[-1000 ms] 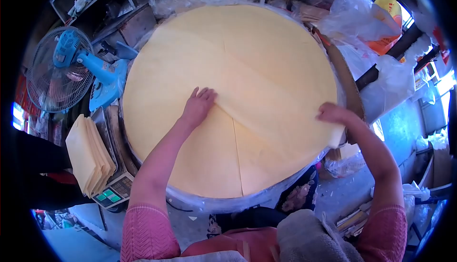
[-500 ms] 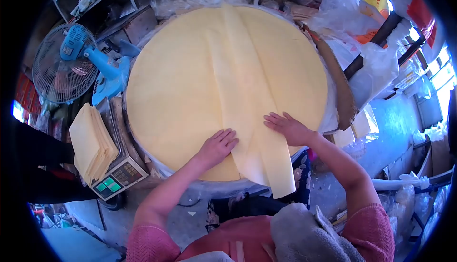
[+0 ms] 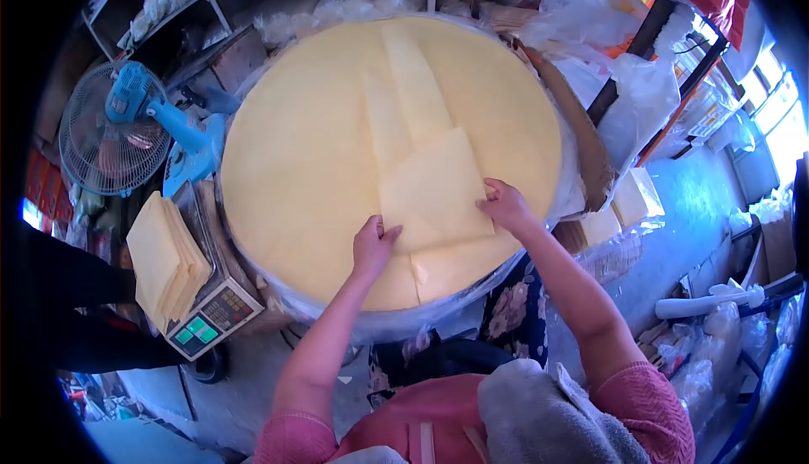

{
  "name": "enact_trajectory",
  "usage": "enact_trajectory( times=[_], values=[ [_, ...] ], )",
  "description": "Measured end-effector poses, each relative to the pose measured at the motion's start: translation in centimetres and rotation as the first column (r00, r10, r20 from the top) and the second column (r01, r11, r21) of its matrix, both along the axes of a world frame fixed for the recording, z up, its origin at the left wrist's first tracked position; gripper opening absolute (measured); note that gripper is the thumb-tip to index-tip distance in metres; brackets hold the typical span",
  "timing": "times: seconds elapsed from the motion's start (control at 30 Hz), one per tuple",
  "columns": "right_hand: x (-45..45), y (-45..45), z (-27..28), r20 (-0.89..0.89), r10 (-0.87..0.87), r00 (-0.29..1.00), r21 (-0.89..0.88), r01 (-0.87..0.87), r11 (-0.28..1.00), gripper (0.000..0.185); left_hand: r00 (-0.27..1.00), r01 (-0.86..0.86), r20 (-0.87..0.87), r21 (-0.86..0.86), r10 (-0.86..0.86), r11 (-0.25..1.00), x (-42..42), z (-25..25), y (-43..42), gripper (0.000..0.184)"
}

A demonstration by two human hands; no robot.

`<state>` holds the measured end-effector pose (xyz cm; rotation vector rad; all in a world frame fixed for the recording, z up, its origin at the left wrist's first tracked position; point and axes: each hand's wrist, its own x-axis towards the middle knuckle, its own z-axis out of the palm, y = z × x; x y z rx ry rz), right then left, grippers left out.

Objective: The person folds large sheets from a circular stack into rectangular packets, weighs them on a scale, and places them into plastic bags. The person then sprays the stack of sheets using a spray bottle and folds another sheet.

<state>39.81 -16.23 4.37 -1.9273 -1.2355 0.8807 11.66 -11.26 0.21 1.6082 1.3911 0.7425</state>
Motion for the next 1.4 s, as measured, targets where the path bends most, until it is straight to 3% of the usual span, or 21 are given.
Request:
enact_trajectory(
  times=[0.1,0.2,0.3,0.4,0.5,0.6,0.7,0.73,0.8,0.93,1.07,1.17,1.2,1.27,1.3,1.33,1.4],
  values=[
    [-1.1,3.0,-1.4,0.059,-0.117,0.991,0.123,0.109,0.986,0.063,0.996,0.025,-0.081,-0.041,-0.028,0.999,0.3,1.7,-0.3,0.027],
    [-2.4,3.8,1.5,0.141,-0.073,0.987,-0.031,0.078,0.996,0.062,0.991,0.022,-0.132,-0.043,-0.028,0.999,0.8,2.2,-0.5,0.027],
    [-2.6,4.2,0.5,0.245,-0.046,0.968,-0.030,0.055,0.998,0.054,0.987,0.011,-0.161,-0.019,-0.014,1.000,0.9,1.9,-0.6,0.029],
    [-2.5,4.6,0.5,0.225,0.018,0.974,-0.195,0.027,0.980,0.049,0.983,-0.003,-0.186,-0.035,-0.003,0.999,1.1,2.2,-0.7,0.032],
    [-3.3,4.9,1.2,0.336,0.016,0.942,-0.272,0.081,0.959,0.048,0.984,-0.032,-0.173,-0.024,0.027,0.999,1.2,1.3,-0.5,0.035],
    [-4.4,5.2,-1.9,0.748,-0.081,0.658,0.158,-0.059,0.986,0.048,0.963,-0.023,-0.266,0.058,0.038,0.998,1.5,1.7,-0.6,0.036],
    [-4.2,5.6,-5.0,0.882,0.042,0.469,0.078,-0.235,0.969,0.059,0.949,-0.037,-0.316,-0.123,-0.004,0.992,2.3,4.5,-0.9,0.050],
    [-4.1,5.7,-5.0,0.854,0.067,0.515,0.066,-0.236,0.970,0.060,0.900,0.021,-0.434,0.099,0.024,0.995,2.8,4.7,-1.2,0.054],
    [-4.0,5.8,-4.6,0.791,0.115,0.602,0.039,-0.237,0.971,0.062,0.772,0.214,-0.616,0.481,0.154,0.850,4.1,4.7,-2.1,0.062],
    [-3.6,5.9,-3.9,0.806,0.163,0.569,-0.005,-0.269,0.963,0.062,0.673,0.468,-0.729,0.289,-0.125,0.836,5.9,2.1,-1.5,0.063],
    [-1.6,9.4,-3.2,0.778,0.265,0.569,-0.069,-0.343,0.937,0.063,0.675,0.477,-0.735,0.374,-0.060,0.795,5.9,1.4,-1.6,0.060],
    [0.8,15.3,-3.7,0.706,0.302,0.641,-0.072,-0.359,0.931,0.064,0.674,0.471,-0.717,0.234,-0.176,0.851,6.0,2.8,-0.2,0.054],
    [1.5,17.2,-3.7,0.667,0.319,0.673,-0.077,-0.363,0.928,0.064,0.691,0.504,-0.702,0.297,-0.172,0.811,5.4,2.5,2.0,0.045],
    [2.5,20.5,-2.1,0.583,0.097,0.807,0.037,-0.146,0.989,0.056,0.842,0.279,-0.539,0.457,0.013,0.845,5.3,3.8,7.3,0.043],
    [2.9,22.1,-0.9,0.530,-0.021,0.848,0.086,-0.029,0.996,0.052,0.879,0.217,-0.457,0.635,0.134,0.742,5.3,3.8,10.9,0.044],
    [3.2,23.4,0.1,0.383,-0.008,0.924,0.009,0.005,1.000,0.047,0.931,0.011,-0.314,0.538,0.188,0.843,5.7,3.1,14.2,0.043],
    [3.7,25.4,1.7,0.059,-0.024,0.998,-0.163,0.034,0.986,0.035,0.935,-0.155,-0.226,0.431,0.273,0.889,5.9,-0.7,22.2,0.041]
  ],
)
